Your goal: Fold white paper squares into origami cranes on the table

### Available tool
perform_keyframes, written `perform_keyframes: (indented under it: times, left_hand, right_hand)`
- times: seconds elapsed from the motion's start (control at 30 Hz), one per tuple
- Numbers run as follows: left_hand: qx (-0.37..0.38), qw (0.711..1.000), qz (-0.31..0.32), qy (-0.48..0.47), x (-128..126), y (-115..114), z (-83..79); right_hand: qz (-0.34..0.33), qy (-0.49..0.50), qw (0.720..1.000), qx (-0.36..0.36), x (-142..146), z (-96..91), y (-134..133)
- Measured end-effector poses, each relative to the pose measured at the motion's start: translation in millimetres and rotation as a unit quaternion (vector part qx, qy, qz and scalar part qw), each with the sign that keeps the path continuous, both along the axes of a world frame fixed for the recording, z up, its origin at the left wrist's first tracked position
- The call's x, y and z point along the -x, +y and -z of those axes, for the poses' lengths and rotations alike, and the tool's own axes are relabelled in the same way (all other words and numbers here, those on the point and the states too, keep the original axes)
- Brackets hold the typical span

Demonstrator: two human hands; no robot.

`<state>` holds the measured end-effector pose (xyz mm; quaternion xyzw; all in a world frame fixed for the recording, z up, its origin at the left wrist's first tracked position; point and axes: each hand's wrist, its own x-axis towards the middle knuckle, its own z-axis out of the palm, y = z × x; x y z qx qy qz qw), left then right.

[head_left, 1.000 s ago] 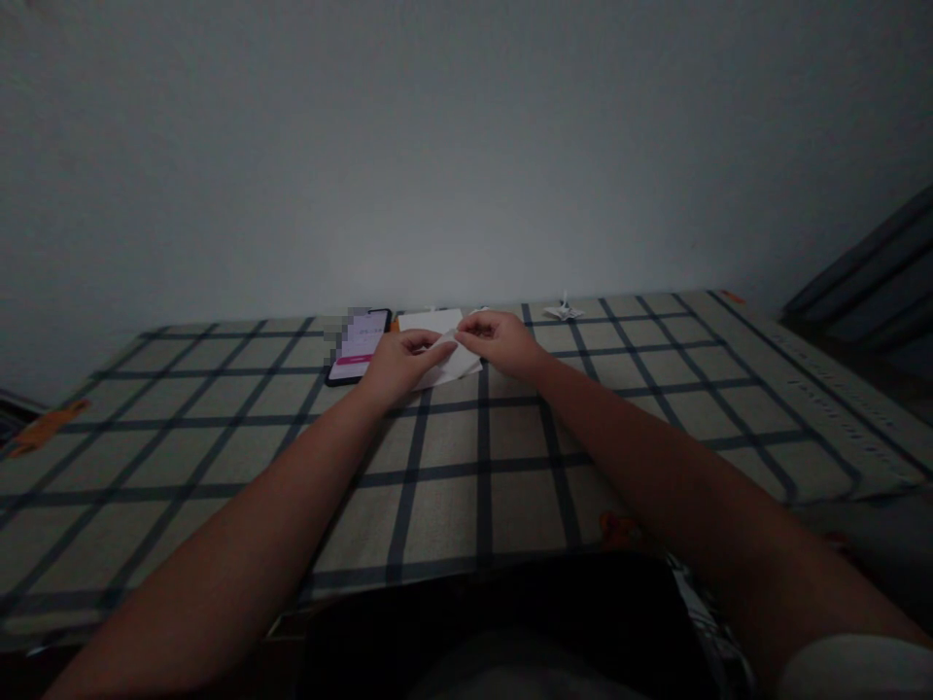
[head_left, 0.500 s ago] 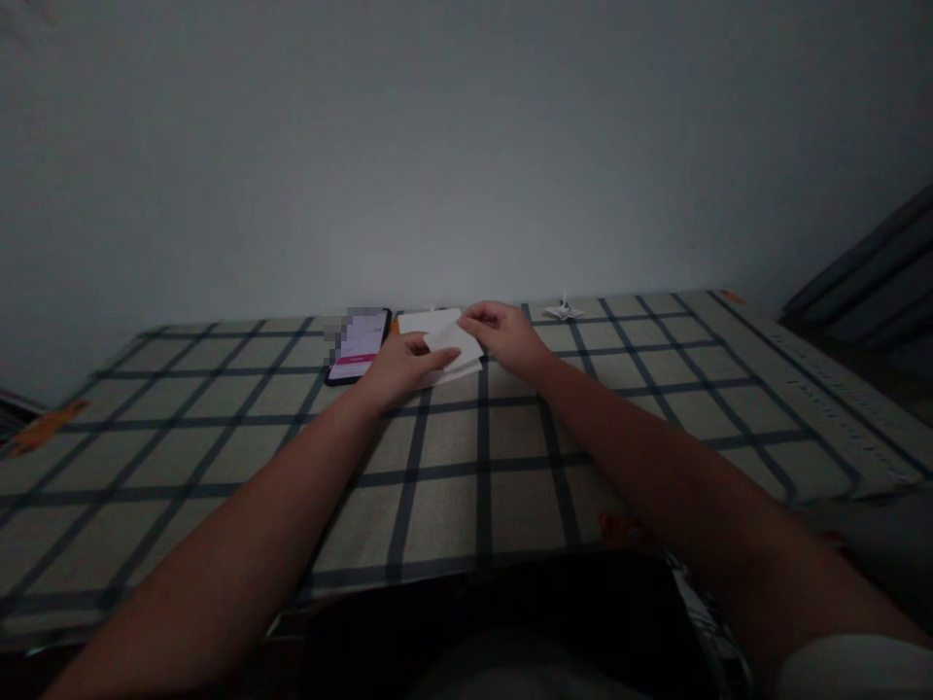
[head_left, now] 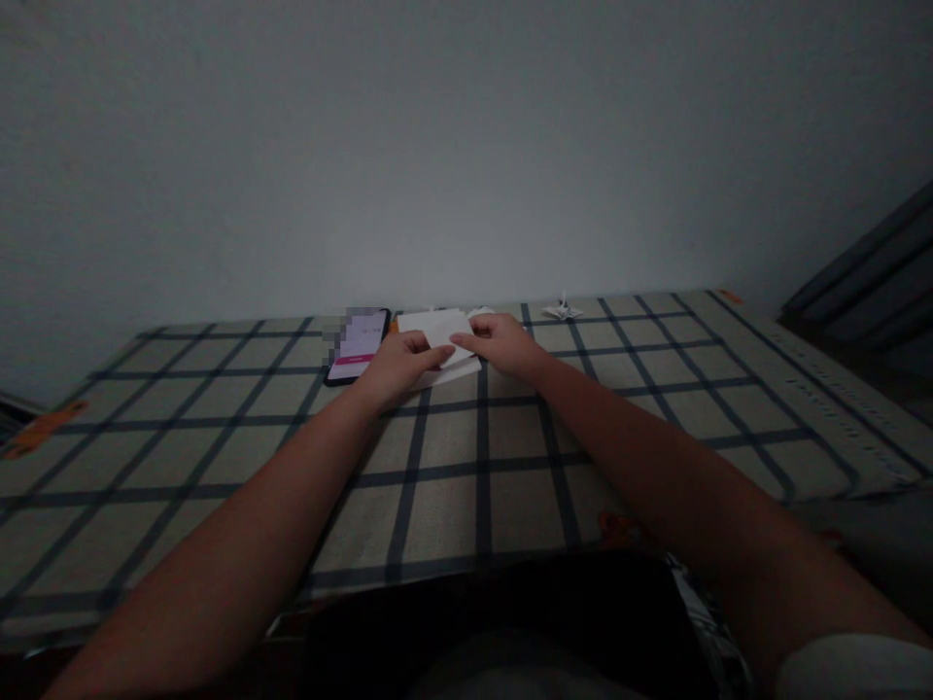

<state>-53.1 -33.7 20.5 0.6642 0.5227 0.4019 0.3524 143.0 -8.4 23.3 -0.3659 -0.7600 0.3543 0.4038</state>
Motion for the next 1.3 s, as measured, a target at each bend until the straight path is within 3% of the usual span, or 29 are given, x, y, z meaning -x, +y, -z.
perform_keyframes:
  times: [0.13,0.27,0.4,0.67,0.77,1.03,1.13,1.3]
  left_hand:
    - [0.014,1.0,0.025,-0.001,-1,-1,-1.8]
    - [-0.008,0.999,0.039,0.029,-1,-5,-7.9]
    - [0.01,0.999,0.044,0.016,-1,-6,-12.7]
    - [0.045,0.996,0.067,-0.034,-2,-3,-8.5]
    - [0.029,0.996,0.06,-0.05,-4,-4,-8.3]
    - [-0.049,0.998,0.007,0.025,1,0,-5.2]
    - [-0.067,0.998,-0.007,0.005,1,1,-4.3]
    - [-0.045,0.996,-0.031,-0.072,-2,3,-0.4]
  right_hand:
    - [-0.01,0.056,0.998,0.039,1,-1.0,0]
    - [-0.022,0.028,0.998,0.06,0,-3.0,-1]
    - [0.009,0.03,0.999,0.044,2,-2.1,-2]
    - [0.082,0.158,0.982,0.064,2,2.8,7]
    - [0.089,0.181,0.975,0.094,1,1.8,10]
    - [0.075,0.21,0.969,0.102,3,-2.6,6]
    - [0.047,0.173,0.98,0.087,1,-4.4,5]
    - [0.056,0.096,0.994,-0.003,-2,-5.2,3]
